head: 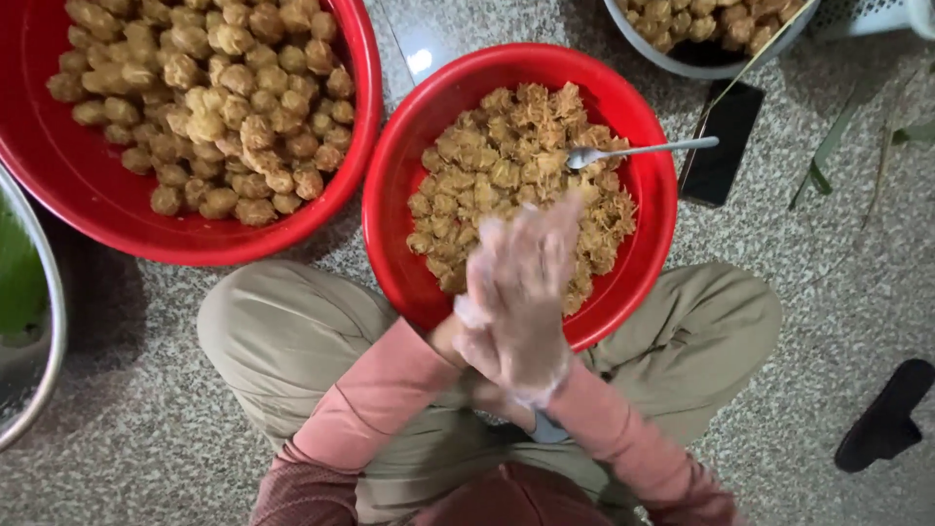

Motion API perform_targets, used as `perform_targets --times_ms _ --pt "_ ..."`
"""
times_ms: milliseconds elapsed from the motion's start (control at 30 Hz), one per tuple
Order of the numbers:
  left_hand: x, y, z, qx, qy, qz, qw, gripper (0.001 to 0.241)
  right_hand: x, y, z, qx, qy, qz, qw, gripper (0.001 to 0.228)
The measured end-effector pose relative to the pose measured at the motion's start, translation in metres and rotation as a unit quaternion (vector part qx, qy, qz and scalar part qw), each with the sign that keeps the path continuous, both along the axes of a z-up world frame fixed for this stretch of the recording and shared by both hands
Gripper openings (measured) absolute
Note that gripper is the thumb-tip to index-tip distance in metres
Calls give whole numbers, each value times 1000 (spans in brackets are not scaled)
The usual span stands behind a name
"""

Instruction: Rolling a food mixture into small, uniform balls by hand and placing them in a bowl.

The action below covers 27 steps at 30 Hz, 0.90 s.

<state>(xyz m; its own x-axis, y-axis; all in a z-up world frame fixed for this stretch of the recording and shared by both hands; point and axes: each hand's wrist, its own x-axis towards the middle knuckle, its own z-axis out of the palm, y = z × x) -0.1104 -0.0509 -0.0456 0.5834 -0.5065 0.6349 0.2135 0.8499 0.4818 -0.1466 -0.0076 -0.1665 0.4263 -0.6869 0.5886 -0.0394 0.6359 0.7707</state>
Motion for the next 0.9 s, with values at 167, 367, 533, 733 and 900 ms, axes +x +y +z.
perform_targets --times_ms 167,367,533,733,900 --pt "5 44 7 315 460 -241 795 87 -11 -91 125 642 -563 473 218 67" --pt "-14 56 -61 204 490 -331 781 69 31 -21 137 533 -700 475 6 79" --pt "15 42 -43 278 431 -403 758 74 -21 -124 152 678 -637 319 184 73" --pt "31 38 -12 387 391 -378 745 71 -76 -152 118 613 -671 363 202 31" --pt "47 43 12 376 418 -359 745 48 -77 -158 70 626 -514 446 381 47"
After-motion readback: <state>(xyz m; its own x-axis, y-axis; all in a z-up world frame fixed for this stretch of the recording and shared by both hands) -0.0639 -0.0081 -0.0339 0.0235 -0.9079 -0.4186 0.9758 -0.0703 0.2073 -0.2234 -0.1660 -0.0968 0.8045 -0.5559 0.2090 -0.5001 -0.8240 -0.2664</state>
